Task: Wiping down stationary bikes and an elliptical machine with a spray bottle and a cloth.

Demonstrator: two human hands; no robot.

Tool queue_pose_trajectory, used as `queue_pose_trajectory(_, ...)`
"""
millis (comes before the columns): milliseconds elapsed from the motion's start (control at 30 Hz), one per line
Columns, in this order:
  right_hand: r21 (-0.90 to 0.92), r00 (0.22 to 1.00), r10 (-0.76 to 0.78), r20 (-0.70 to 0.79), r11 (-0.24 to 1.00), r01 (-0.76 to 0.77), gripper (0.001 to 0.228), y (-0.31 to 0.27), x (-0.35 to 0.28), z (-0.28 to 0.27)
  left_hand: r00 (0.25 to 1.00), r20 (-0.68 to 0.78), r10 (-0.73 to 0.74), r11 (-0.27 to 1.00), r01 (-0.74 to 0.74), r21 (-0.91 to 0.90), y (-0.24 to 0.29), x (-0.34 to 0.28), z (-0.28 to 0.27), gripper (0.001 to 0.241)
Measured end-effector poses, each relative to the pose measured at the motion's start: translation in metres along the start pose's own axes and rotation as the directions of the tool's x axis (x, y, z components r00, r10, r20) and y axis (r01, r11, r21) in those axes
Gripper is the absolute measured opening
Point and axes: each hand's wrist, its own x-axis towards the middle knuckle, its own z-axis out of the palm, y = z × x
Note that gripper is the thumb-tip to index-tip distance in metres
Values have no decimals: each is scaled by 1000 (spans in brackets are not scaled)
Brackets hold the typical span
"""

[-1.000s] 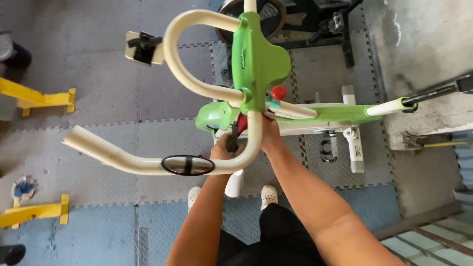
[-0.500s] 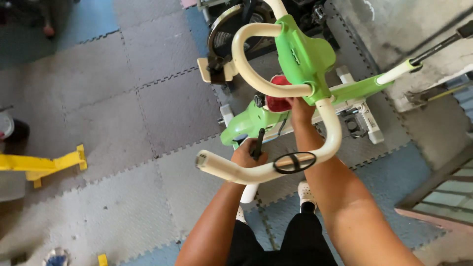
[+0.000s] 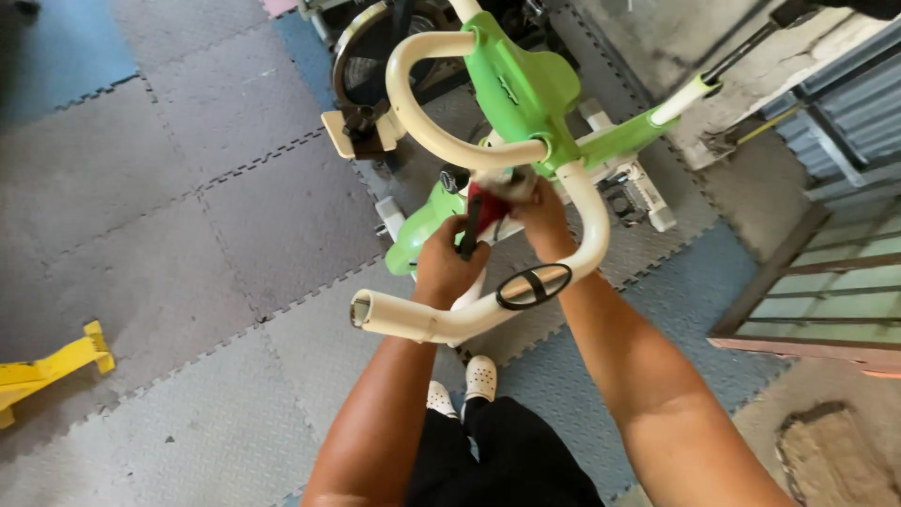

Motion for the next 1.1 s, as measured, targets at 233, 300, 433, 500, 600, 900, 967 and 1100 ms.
queue_pose_trajectory(233, 306, 866, 499, -18, 828, -471, 44, -70, -127, 55, 996, 0, 88, 996, -88, -26, -11, -26, -18, 47)
queue_pose_trajectory(300, 393, 845, 519, 127, 756, -523, 45, -59, -146, 65, 995, 31, 97, 995, -96, -31, -24, -28, -25, 46)
queue_pose_trajectory(433, 378, 877, 444, 183, 792, -480, 48, -77, -142, 115, 984, 131, 123, 985, -106, -133, -28, -28, -66, 49)
queue_pose_trajectory(500, 366, 904, 344, 253, 831, -418, 55, -86, -135, 149, 985, 136, 107, 990, -93, -106, -21, -25, -99, 49)
queue_pose_trajectory(600, 374, 922, 228, 312, 863, -340, 62, -84, -119, 213, 984, 101, 145, 989, -143, -25, -21, -12, -157, 48)
queue_pose_trajectory(900, 379, 958, 267, -107, 901, -209, 28, -64, -52, 426, 935, 208, 287, 957, -288, -26, -47, 45, -336, 49)
queue_pose_trajectory(967, 360, 952, 238, -191, 920, -157, 29, -92, -38, 461, 920, 259, 294, 955, -296, -33, -40, 60, -366, 49)
queue_pose_trajectory(1100, 266, 878, 263, -400, 950, -164, 34, -120, -7, 491, 901, 284, 328, 945, -319, -77, -27, 90, -394, 46)
